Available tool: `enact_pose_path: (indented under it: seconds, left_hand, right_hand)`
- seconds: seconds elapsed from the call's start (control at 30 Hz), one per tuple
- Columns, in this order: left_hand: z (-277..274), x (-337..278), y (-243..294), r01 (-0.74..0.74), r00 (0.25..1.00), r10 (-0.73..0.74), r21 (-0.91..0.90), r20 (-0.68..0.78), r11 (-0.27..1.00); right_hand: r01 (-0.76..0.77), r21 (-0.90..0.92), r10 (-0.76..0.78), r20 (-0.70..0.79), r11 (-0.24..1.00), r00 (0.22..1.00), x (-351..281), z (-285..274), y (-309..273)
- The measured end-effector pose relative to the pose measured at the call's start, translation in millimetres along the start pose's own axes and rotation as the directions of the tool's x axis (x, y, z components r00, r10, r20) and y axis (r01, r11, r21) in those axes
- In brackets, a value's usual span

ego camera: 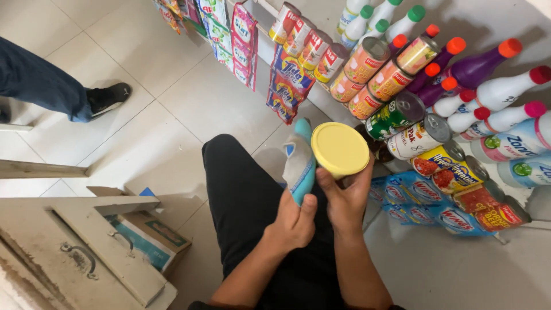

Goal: Cleaning yellow margarine containers with a cloth and placing them on a grocery store shelf.

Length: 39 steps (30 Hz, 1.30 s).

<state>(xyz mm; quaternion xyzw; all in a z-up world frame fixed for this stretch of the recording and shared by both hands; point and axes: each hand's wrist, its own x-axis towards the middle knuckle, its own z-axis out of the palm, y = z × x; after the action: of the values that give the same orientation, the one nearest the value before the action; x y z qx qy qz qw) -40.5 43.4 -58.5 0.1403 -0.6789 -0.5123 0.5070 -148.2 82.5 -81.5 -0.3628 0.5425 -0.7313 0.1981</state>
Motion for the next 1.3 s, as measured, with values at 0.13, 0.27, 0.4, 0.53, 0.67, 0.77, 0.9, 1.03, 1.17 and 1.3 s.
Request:
enact_pose_path:
  seconds: [0.13,0.27,0.4,0.53,0.67,0.77,0.9,1.03,1.17,1.3]
  left_hand:
    - [-7,-3,-6,-0.044,0.999,0.044,-0.035,-0.006,0.998]
    - [-5,-1,-1,-0.046,0.996,0.037,-0.104,-0.082,0.994]
    - [-1,2,-4,-0.156,0.986,0.151,-0.060,-0.075,0.986]
    - [-8,1,-3,-0.150,0.988,0.146,-0.063,-0.057,0.987]
    - [-7,1,-3,-0.120,0.987,0.104,-0.131,-0.122,0.984]
    - [-4,-7,-9,-0.142,0.982,0.128,-0.092,-0.141,0.986]
    - [0,-30,-62,-0.156,0.979,0.142,-0.093,-0.147,0.983]
    - [-6,-1,-17,-0.122,0.981,0.098,-0.136,-0.166,0.983]
    - [-7,0,-12,-0.116,0.985,0.096,-0.135,-0.146,0.984]
    - [1,-2,-6,-0.127,0.987,0.121,-0.057,-0.108,0.990]
  right_hand:
    - [0.002,0.044,-0.006,0.100,0.999,0.995,-10,-31,42]
    - [-0.052,0.183,0.017,0.187,0.982,0.982,2,-18,1]
    - [0.117,-0.037,-0.116,0.044,0.992,0.992,5,-2,-11]
    - [0.090,0.031,-0.094,0.158,0.995,0.983,0,-11,-6]
    - [-0.069,0.286,0.002,0.229,0.956,0.974,4,-25,-2]
    - [-0.063,0.276,0.012,0.184,0.959,0.983,1,-24,14]
    - [0.005,0.102,-0.016,0.109,0.995,0.994,0,-7,1]
    - [-0.242,0.367,0.096,0.374,0.898,0.922,-1,-48,36]
    - [-0.125,0.190,0.080,0.229,0.974,0.970,0,-26,16]
    - [-0.052,0.010,0.052,0.069,0.999,0.996,-6,-34,40]
